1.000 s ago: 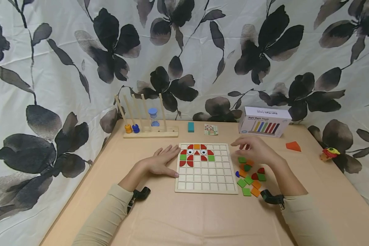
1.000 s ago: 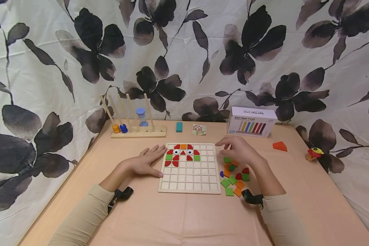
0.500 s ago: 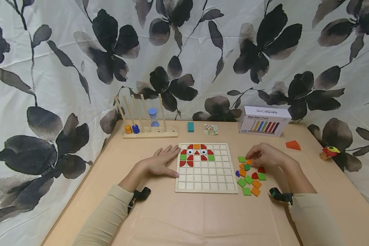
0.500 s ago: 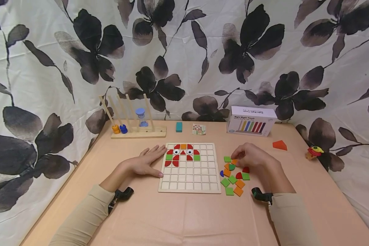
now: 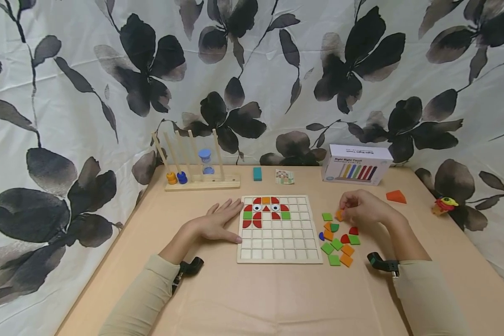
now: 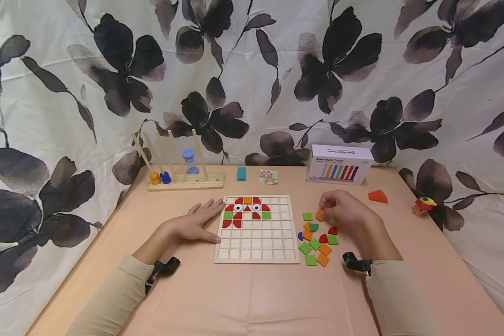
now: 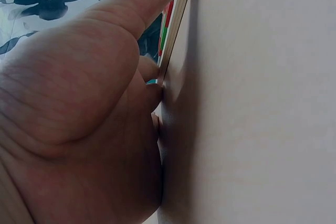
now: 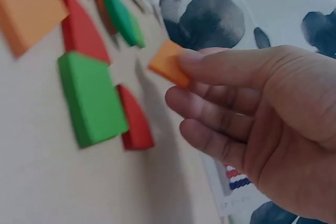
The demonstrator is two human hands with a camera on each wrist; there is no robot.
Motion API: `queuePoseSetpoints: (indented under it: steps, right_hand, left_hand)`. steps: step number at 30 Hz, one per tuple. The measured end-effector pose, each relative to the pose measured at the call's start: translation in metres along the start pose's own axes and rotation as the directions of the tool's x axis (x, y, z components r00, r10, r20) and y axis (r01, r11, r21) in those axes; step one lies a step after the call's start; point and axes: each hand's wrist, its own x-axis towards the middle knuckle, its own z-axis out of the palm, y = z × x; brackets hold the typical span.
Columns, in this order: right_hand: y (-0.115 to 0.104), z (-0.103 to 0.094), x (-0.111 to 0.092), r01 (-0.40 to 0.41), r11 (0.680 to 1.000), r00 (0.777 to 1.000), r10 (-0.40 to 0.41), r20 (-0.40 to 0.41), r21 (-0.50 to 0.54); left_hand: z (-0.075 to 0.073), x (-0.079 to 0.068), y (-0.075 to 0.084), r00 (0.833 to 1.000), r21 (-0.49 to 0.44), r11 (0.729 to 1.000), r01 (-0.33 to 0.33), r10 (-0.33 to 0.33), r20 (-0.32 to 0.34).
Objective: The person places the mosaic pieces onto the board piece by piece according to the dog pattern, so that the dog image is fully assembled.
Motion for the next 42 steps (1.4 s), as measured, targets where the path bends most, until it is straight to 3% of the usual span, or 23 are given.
queuePoseSetpoints:
  steps: [6, 15, 23, 28, 42]
  right_hand:
    - [-0.024, -0.002, 0.005, 0.155, 0.988, 0.977, -0.156, -0.143, -0.022]
    - [-0.078, 0.039, 0.039, 0.339, 0.939, 0.936, -0.342, -0.078, -0.051]
    - [-0.113, 0.090, 0.069, 0.387, 0.911, 0.922, -0.381, 0.068, -0.143]
    - [-0.123, 0.116, 0.080, 0.374, 0.903, 0.926, -0.352, 0.134, -0.213]
    - [-0.128, 0.131, 0.084, 0.329, 0.909, 0.943, -0.302, 0.142, -0.254]
  left_hand:
    - [-0.001, 0.001, 0.000, 1.000, -0.027, 0.999, -0.020, 0.020, -0.011]
    - [-0.001, 0.000, 0.002, 0.999, -0.010, 0.999, -0.031, 0.030, -0.017]
    - [-0.001, 0.001, 0.003, 1.000, -0.027, 0.999, -0.026, 0.026, -0.010]
    - [-0.001, 0.001, 0.002, 1.000, -0.022, 1.000, -0.022, 0.021, -0.016]
    - [-0.002, 0.002, 0.001, 1.000, -0.018, 1.000, -0.017, 0.017, -0.006]
